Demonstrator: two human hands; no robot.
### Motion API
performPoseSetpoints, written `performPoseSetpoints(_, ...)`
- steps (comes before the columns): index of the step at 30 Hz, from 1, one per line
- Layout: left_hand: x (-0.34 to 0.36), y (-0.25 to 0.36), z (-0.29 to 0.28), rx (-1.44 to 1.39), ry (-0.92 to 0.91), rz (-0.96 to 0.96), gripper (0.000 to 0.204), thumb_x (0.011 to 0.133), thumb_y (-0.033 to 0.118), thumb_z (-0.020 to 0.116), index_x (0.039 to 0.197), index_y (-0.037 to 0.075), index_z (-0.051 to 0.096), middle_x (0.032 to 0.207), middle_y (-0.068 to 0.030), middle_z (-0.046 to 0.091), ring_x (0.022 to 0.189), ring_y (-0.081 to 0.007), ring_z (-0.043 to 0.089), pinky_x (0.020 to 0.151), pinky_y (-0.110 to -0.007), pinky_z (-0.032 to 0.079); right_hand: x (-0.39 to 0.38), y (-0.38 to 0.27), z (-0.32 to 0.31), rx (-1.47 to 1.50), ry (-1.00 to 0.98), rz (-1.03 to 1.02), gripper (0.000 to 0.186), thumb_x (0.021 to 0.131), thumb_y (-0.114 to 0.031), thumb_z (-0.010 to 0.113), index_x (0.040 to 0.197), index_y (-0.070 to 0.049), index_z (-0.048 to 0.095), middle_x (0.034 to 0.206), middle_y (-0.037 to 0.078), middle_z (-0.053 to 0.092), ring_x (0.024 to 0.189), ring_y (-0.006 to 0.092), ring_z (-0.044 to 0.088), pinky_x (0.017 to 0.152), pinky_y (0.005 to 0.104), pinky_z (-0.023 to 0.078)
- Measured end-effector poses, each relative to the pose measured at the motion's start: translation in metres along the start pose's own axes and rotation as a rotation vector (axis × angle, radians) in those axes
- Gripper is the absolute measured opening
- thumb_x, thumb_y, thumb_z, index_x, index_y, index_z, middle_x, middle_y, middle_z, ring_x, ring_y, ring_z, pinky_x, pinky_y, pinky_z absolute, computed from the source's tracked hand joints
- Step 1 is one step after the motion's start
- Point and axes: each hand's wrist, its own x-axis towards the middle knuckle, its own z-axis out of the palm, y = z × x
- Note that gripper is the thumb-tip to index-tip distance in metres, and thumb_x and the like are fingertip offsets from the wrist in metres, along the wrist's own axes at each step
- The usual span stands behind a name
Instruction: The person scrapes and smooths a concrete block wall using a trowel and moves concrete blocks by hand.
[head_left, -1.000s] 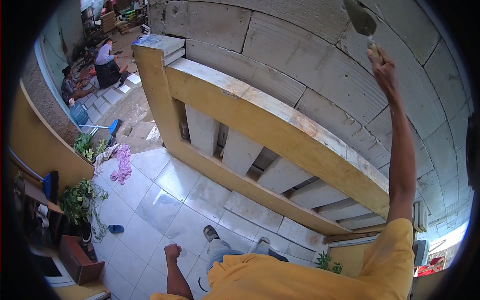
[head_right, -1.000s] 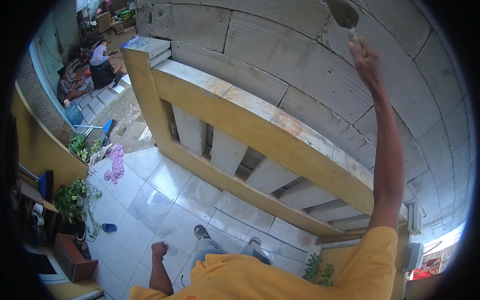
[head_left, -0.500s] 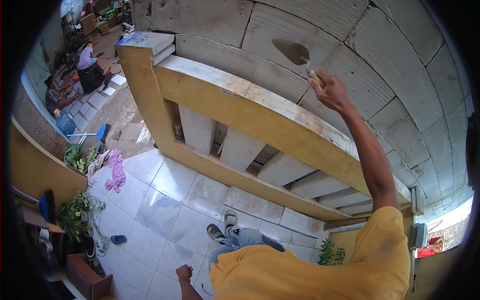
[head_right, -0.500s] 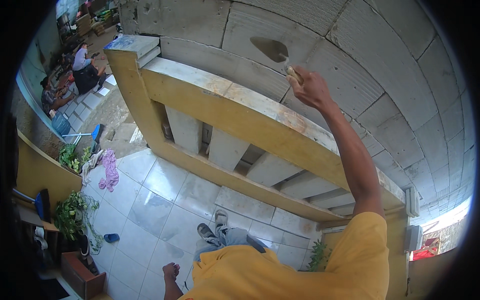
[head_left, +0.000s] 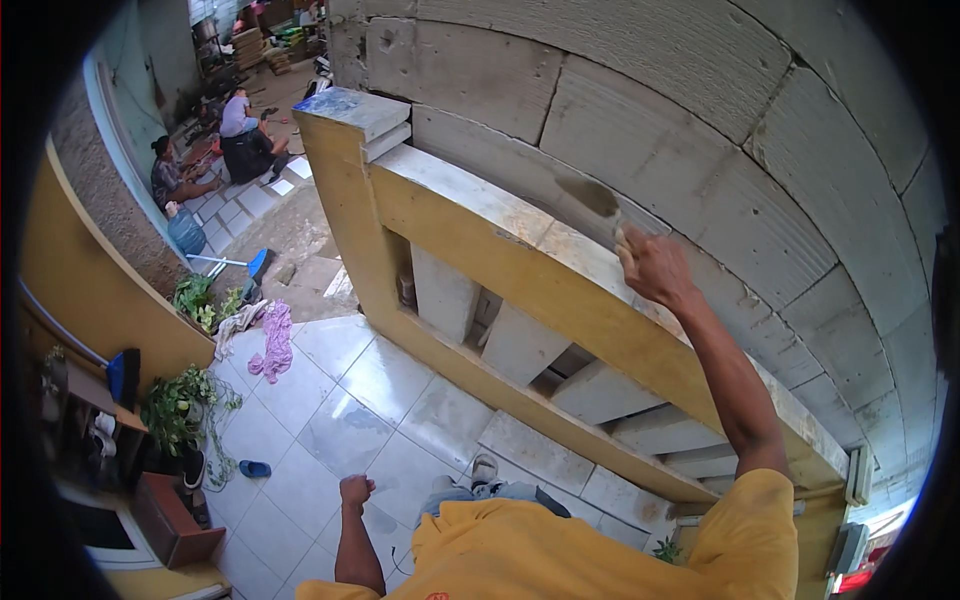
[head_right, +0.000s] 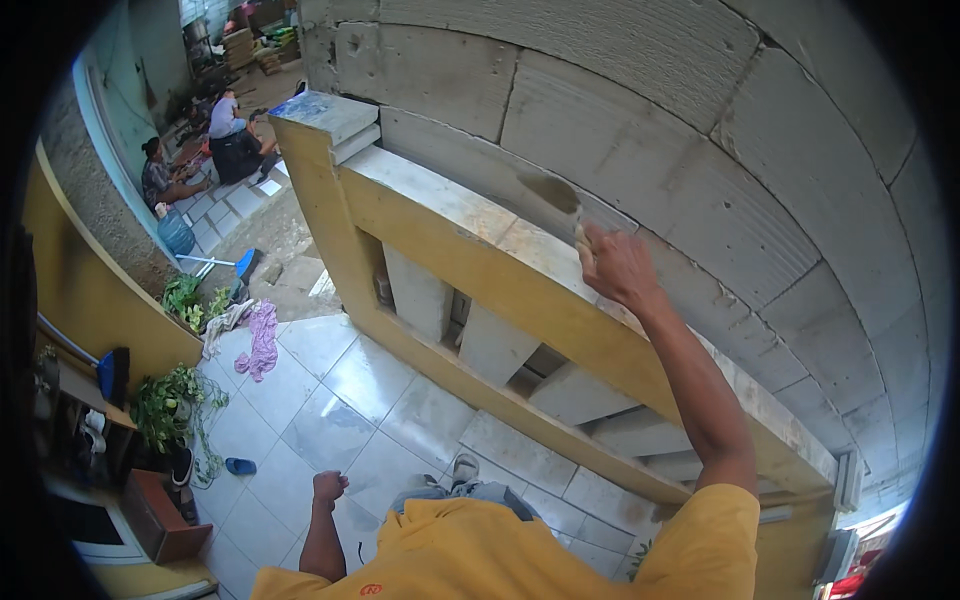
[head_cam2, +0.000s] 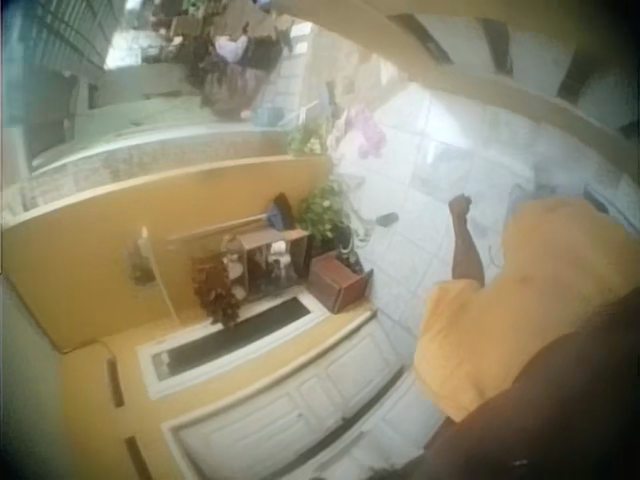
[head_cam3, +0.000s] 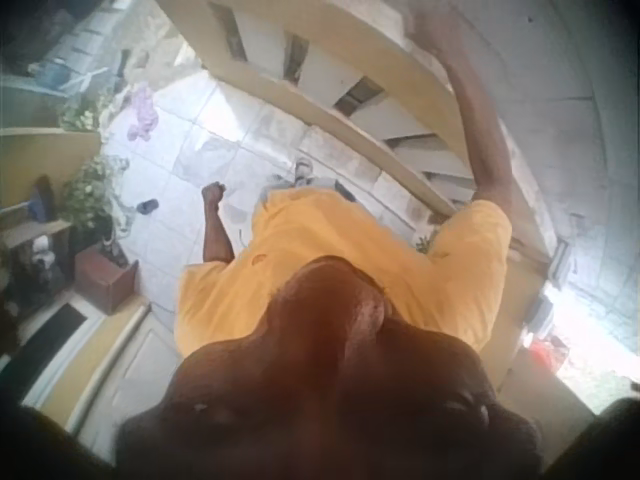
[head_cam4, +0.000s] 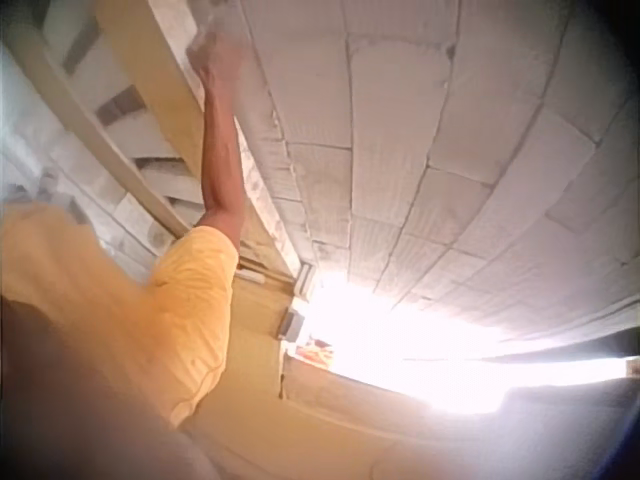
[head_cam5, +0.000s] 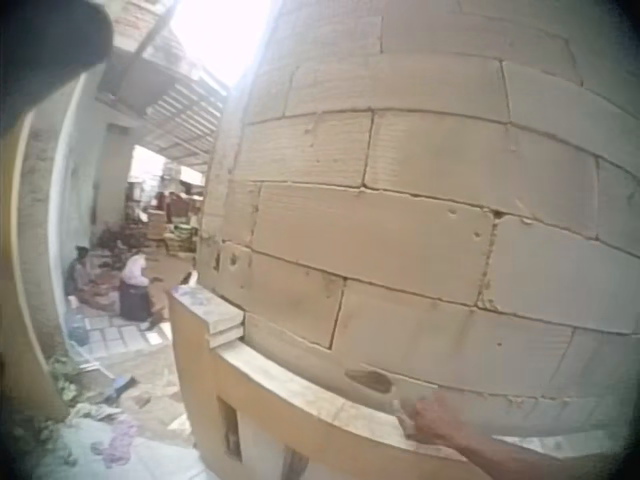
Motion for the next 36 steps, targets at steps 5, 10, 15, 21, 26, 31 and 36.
performPoseSetpoints(5, 0.02, 0.031, 0.013, -0.662, 0.111, -0.363, 0.02, 0.1, 0.01, 0.054, 0.095, -0.001, 0.069, 0.089, -0.0124, 0.076, 0.072, -0.0199, 0.076, 0.05, -0.032, 0.051, 0.043, -0.035, -0.004, 0.083, -0.059, 0.082, 0.034, 0.096, -0.026, 0.066, 0.125, -0.01, 0.072, 0.089, 0.024, 0.074, 0.082, 0.0458, 0.071, 0.079, 0.0548, 0.055)
performPoseSetpoints(10, 0.013, 0.016, 0.032, -0.397, -0.121, -0.409, 0.023, 0.104, 0.006, 0.048, 0.098, 0.002, 0.07, 0.09, -0.0107, 0.077, 0.073, -0.0202, 0.077, 0.051, -0.032, 0.055, 0.122, -0.077, -0.047, 0.263, 0.048, 0.008, 0.037, 0.096, -0.024, 0.062, 0.126, -0.003, 0.069, 0.085, 0.029, 0.071, 0.083, 0.0484, 0.07, 0.082, 0.0579, 0.053)
performPoseSetpoints(15, 0.058, -0.005, 0.006, -0.444, -0.19, -0.573, 0.02, 0.1, 0.006, 0.054, 0.104, -0.001, 0.073, 0.093, -0.013, 0.077, 0.074, -0.0204, 0.076, 0.052, -0.031, 0.054, 0.218, -0.14, -0.068, 0.052, 0.208, -0.189, 0.036, 0.098, -0.022, 0.062, 0.127, -0.003, 0.07, 0.075, 0.023, 0.069, 0.068, 0.0408, 0.067, 0.072, 0.0537, 0.054)
performPoseSetpoints(21, 0.204, 0.105, -0.124, -0.748, 0.337, -0.185, 0.028, 0.104, 0.02, 0.062, 0.111, -0.004, 0.074, 0.096, -0.0104, 0.075, 0.078, -0.0166, 0.07, 0.071, -0.03, 0.054, 0.322, -0.228, -0.092, 0.077, 0.411, -0.067, 0.027, 0.1, -0.02, 0.062, 0.121, -0.004, 0.067, 0.064, 0.015, 0.063, 0.051, 0.029, 0.056, 0.054, 0.0482, 0.048)
performPoseSetpoints(26, 0.274, 0.311, -0.265, -0.784, 0.424, 0.189, 0.037, 0.108, 0.022, 0.058, 0.13, -0.006, 0.068, 0.103, -0.0122, 0.075, 0.09, -0.0161, 0.069, 0.082, -0.03, 0.053, 0.33, -0.247, -0.072, -0.228, -0.011, -0.188, 0.027, 0.099, -0.018, 0.063, 0.122, -0.005, 0.066, 0.065, 0.016, 0.063, 0.054, 0.0306, 0.059, 0.056, 0.0494, 0.049)
performPoseSetpoints(31, 0.281, 0.51, -0.335, -0.819, 0.346, 0.694, 0.034, 0.11, 0.02, 0.058, 0.129, -0.006, 0.069, 0.106, -0.0117, 0.075, 0.101, -0.0189, 0.071, 0.094, -0.033, 0.055, 0.338, -0.25, -0.06, -0.005, 0.207, -0.036, 0.029, 0.098, -0.018, 0.063, 0.125, -0.008, 0.067, 0.068, 0.019, 0.065, 0.057, 0.0358, 0.062, 0.06, 0.0508, 0.051)
performPoseSetpoints(36, 0.273, 0.642, -0.351, -0.805, 0.247, 1.052, 0.034, 0.108, 0.021, 0.062, 0.13, -0.004, 0.069, 0.111, -0.012, 0.076, 0.106, -0.0215, 0.072, 0.097, -0.036, 0.056, 0.345, -0.274, -0.099, -0.116, 0.057, -0.057, 0.039, 0.101, -0.021, 0.064, 0.137, -0.005, 0.068, 0.071, 0.017, 0.069, 0.054, 0.0294, 0.062, 0.058, 0.0475, 0.052)
